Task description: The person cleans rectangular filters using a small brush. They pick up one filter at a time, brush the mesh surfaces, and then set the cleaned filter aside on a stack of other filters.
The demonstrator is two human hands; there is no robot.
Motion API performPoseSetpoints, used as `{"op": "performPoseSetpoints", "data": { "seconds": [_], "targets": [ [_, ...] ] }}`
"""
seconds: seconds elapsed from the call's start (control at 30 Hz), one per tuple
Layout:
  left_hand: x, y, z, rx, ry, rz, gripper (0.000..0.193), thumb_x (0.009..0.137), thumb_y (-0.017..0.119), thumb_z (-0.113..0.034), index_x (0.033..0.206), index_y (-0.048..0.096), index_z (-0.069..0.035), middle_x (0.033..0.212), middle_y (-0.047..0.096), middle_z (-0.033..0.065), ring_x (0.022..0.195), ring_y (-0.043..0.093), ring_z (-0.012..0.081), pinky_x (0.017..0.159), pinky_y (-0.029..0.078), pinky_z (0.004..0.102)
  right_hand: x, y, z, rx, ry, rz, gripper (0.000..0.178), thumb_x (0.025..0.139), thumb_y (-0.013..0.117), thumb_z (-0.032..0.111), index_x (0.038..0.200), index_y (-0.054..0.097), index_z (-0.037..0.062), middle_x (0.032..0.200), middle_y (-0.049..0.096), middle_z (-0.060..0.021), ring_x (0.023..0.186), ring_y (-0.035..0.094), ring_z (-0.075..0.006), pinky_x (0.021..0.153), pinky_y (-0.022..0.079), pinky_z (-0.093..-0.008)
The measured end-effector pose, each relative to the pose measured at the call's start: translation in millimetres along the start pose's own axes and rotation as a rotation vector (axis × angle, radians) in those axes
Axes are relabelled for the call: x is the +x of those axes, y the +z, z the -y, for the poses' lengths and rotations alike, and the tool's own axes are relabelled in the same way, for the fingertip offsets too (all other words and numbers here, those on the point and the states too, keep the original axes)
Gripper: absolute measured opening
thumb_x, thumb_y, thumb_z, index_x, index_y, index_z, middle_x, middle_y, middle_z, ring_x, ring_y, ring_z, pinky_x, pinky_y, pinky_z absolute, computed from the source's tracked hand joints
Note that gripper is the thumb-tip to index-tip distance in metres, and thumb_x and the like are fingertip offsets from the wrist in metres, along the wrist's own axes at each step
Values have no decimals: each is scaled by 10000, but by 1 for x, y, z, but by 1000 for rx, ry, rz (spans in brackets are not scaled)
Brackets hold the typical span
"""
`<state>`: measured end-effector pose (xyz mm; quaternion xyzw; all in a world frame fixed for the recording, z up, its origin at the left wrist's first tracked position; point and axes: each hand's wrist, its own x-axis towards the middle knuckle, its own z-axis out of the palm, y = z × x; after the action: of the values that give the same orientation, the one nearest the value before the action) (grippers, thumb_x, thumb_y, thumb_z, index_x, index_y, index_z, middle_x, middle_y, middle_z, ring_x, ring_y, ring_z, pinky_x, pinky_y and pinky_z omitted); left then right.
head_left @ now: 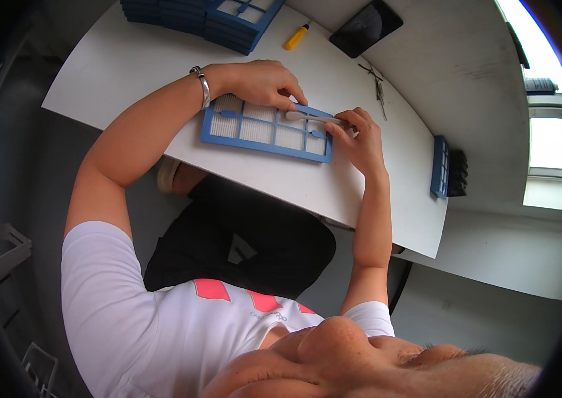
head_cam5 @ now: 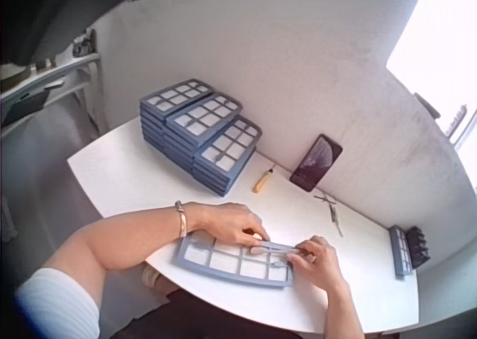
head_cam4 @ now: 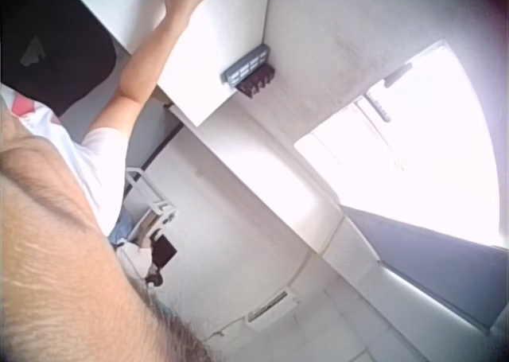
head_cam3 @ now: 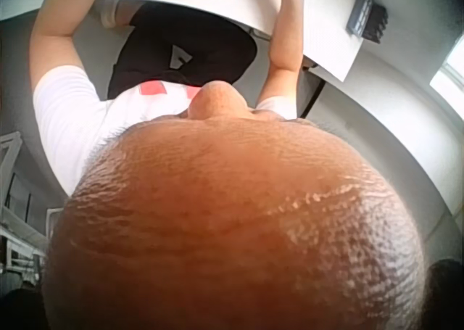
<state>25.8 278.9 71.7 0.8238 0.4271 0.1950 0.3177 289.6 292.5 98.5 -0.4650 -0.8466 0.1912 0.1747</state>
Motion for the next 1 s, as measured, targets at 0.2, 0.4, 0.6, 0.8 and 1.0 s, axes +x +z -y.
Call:
{"op": "performPoseSetpoints", "data": {
  "seconds": [0.2, 0.4, 0.6, 0.8, 1.0],
  "targets": [
    [-3, -1, -3, 20, 10, -3, 348, 913, 638, -294, 1176, 716, -80, 1062, 725, 114, 948, 654, 202, 803, 502, 299, 0, -4, 2, -22, -89, -83, 301, 781, 814, 279, 829, 687, 10, 796, 645, -73, 739, 584, -198, 641, 476, -321],
    [-3, -1, -7, 53, 9, -13, 344, 931, 618, -307, 1176, 717, -87, 1050, 725, 106, 968, 655, 196, 840, 507, 307, -2, -3, 1, 14, -109, -16, 319, 749, 847, 257, 825, 669, 3, 779, 644, -68, 696, 588, -177, 635, 479, -302],
    [-1, 0, -4, 54, 10, -24, 301, 955, 585, -272, 1145, 732, -90, 1052, 734, 109, 964, 672, 200, 849, 513, 300, 0, 5, 3, 88, -15, -183, 316, 718, 874, 221, 825, 644, 31, 779, 648, -63, 685, 597, -159, 625, 485, -282],
    [1, 0, -2, 22, 70, -19, 298, 955, 589, -261, 1147, 729, -80, 1072, 732, 112, 966, 676, 215, 862, 515, 305, -3, 8, 5, 40, -42, -150, 331, 705, 883, 236, 780, 624, 45, 775, 645, -58, 685, 604, -157, 626, 487, -285],
    [0, -1, -1, -4, 35, -29, 290, 956, 588, -247, 1147, 728, -79, 1090, 729, 114, 986, 676, 222, 878, 514, 310, -1, 10, 5, 37, -48, -175, 343, 707, 884, 254, 783, 624, 44, 761, 639, -52, 673, 593, -151, 615, 475, -283]
  ]
}}
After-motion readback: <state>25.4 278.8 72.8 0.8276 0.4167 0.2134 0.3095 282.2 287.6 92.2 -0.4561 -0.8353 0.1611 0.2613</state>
